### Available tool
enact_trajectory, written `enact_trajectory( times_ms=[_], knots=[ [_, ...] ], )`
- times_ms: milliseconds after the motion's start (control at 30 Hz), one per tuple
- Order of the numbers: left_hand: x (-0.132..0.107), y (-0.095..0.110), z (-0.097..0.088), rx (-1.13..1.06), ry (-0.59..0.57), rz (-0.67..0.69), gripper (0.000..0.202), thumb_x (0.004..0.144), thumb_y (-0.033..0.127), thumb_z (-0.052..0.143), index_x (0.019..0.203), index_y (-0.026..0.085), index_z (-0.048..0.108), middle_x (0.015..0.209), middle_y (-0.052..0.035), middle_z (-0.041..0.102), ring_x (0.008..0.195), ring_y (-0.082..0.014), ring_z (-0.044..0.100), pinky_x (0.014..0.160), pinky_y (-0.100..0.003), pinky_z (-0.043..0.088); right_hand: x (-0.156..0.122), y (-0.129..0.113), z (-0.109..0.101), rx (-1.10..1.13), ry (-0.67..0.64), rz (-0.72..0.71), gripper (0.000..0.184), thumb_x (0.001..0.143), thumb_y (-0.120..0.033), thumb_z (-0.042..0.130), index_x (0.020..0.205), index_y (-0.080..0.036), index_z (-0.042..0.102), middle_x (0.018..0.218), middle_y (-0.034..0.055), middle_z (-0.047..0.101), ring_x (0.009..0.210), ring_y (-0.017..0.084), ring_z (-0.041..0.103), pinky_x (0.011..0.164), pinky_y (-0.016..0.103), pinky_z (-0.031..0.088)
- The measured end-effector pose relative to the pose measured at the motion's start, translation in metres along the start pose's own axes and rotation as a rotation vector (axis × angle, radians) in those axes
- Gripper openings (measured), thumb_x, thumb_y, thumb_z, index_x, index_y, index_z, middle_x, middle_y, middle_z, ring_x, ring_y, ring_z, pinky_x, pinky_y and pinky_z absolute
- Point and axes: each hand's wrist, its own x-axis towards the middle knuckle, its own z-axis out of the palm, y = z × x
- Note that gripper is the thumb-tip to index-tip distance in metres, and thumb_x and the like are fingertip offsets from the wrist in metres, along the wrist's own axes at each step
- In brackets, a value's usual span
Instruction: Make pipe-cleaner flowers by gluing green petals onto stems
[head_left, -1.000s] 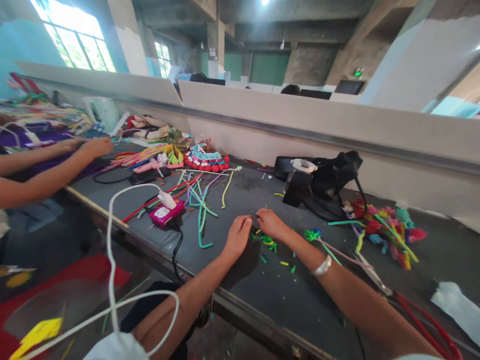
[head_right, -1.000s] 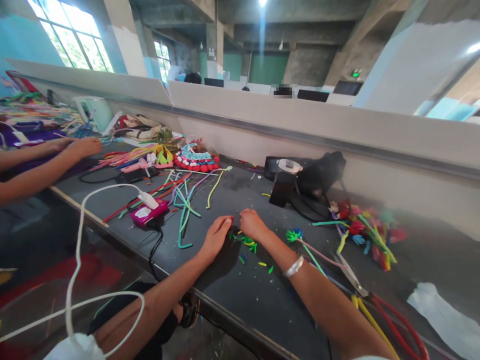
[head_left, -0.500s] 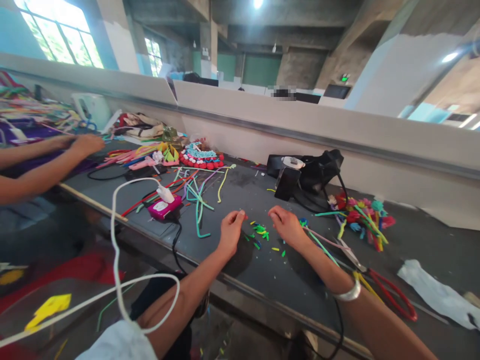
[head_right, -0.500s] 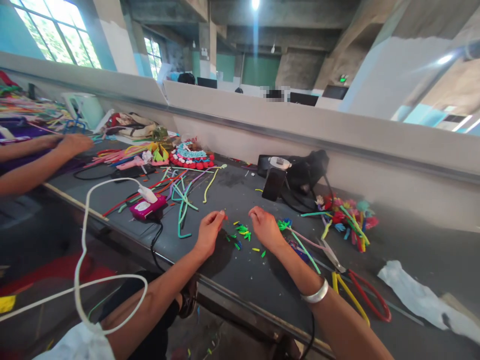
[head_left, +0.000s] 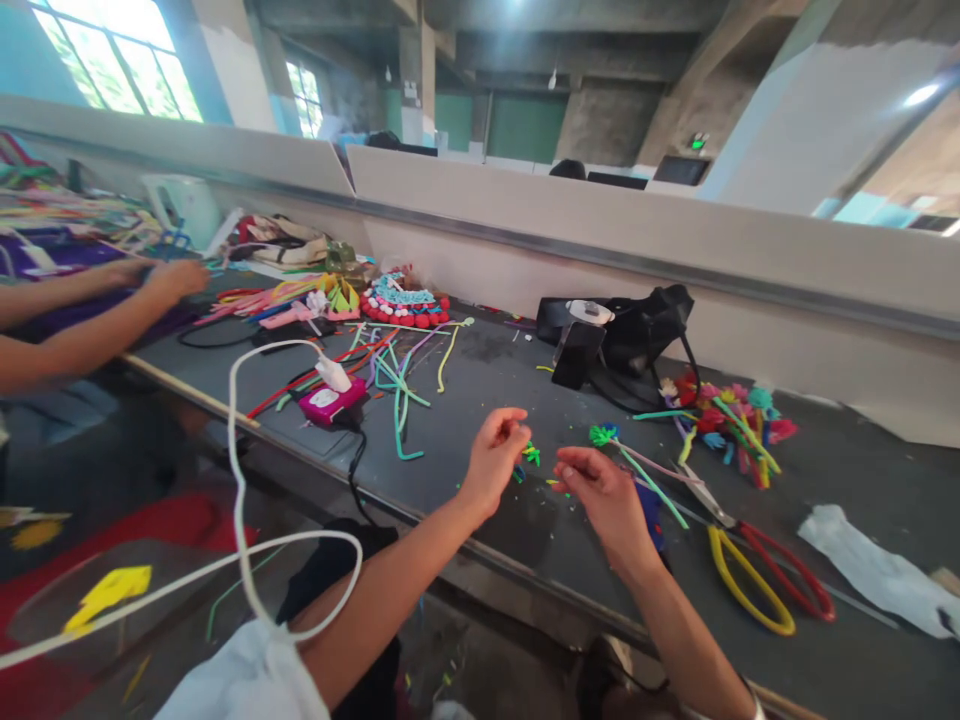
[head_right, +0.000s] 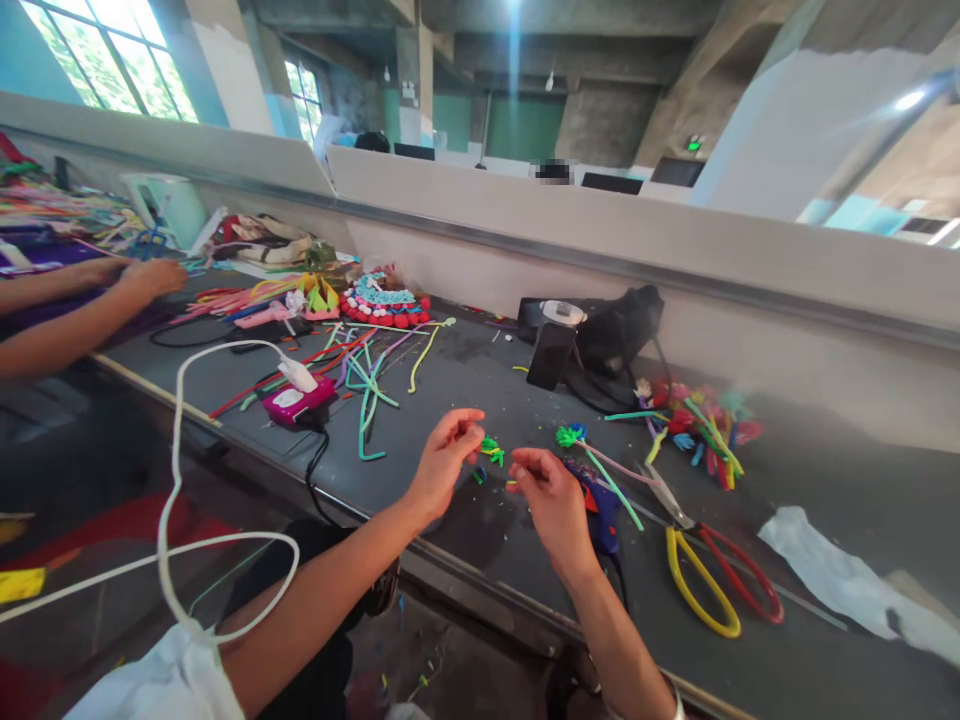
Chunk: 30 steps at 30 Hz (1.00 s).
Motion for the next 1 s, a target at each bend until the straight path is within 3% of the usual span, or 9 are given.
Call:
enact_trajectory(
  times_ms=[133,233,333,533,833,933,1000],
  knots=[
    [-0.023,0.002,0.022,-0.065,-0.112,-0.023,0.026,0.081,0.036,0.065,0.102,0.02,0.064,0.091,-0.0037,0.063,0.081,-0.0156,0.062,0.07,-0.026,0.051,-0.008,-0.008,0.004,0.268,-0.019,0.112,0.041,0.071,-0.042,0.076,0.105,-0.023,0.066,0.096,0.0061,0.069,0.086,0.023,0.068,0.063,0.034,0.06],
    [-0.033,0.005,0.029,-0.049,-0.178,0.001,0.028,0.084,0.04,0.063,0.103,0.019,0.064,0.098,-0.006,0.063,0.09,-0.0183,0.064,0.077,-0.029,0.052,-0.008,-0.013,0.003,0.28,-0.049,0.119,0.036,0.067,-0.04,0.079,0.095,-0.02,0.07,0.09,0.0053,0.071,0.077,0.02,0.066,0.058,0.029,0.057],
    [-0.038,0.011,0.031,-0.027,-0.227,0.1,0.031,0.084,0.042,0.065,0.105,0.019,0.063,0.1,-0.0068,0.063,0.094,-0.0199,0.064,0.082,-0.031,0.052,-0.007,-0.017,-0.008,0.249,0.035,0.1,0.027,0.066,-0.037,0.081,0.083,-0.019,0.072,0.077,0.0025,0.07,0.063,0.015,0.062,0.053,0.026,0.054],
    [-0.034,0.017,0.029,-0.102,-0.188,0.183,0.029,0.085,0.039,0.065,0.104,0.018,0.062,0.096,-0.0062,0.067,0.095,-0.0209,0.066,0.092,-0.037,0.049,-0.015,-0.037,-0.031,0.282,0.075,-0.001,0.022,0.069,-0.035,0.081,0.083,-0.019,0.073,0.064,-0.0007,0.065,0.056,0.013,0.059,0.052,0.026,0.054],
    [-0.025,0.005,0.028,-0.15,-0.225,0.049,0.028,0.083,0.038,0.068,0.1,0.015,0.067,0.093,-0.0064,0.069,0.093,-0.02,0.067,0.092,-0.037,0.048,-0.027,-0.057,-0.047,0.489,0.038,-0.019,0.02,0.074,-0.032,0.08,0.086,-0.018,0.075,0.074,0.0022,0.068,0.057,0.011,0.059,0.049,0.023,0.053],
    [-0.03,0.01,0.027,-0.17,-0.356,-0.026,0.034,0.084,0.042,0.068,0.106,0.015,0.068,0.098,-0.0077,0.069,0.095,-0.0203,0.066,0.089,-0.037,0.05,-0.027,-0.055,-0.048,0.508,-0.017,0.018,0.02,0.076,-0.034,0.078,0.085,-0.017,0.073,0.071,0.0012,0.067,0.055,0.011,0.058,0.049,0.022,0.052],
    [-0.039,0.012,0.026,-0.158,-0.571,-0.139,0.041,0.082,0.043,0.07,0.113,0.016,0.066,0.095,-0.0073,0.068,0.089,-0.0199,0.067,0.08,-0.035,0.054,-0.029,-0.053,-0.047,0.397,-0.113,0.036,0.019,0.079,-0.035,0.073,0.087,-0.018,0.073,0.071,0.0008,0.067,0.054,0.011,0.059,0.05,0.023,0.052]
  ],
)
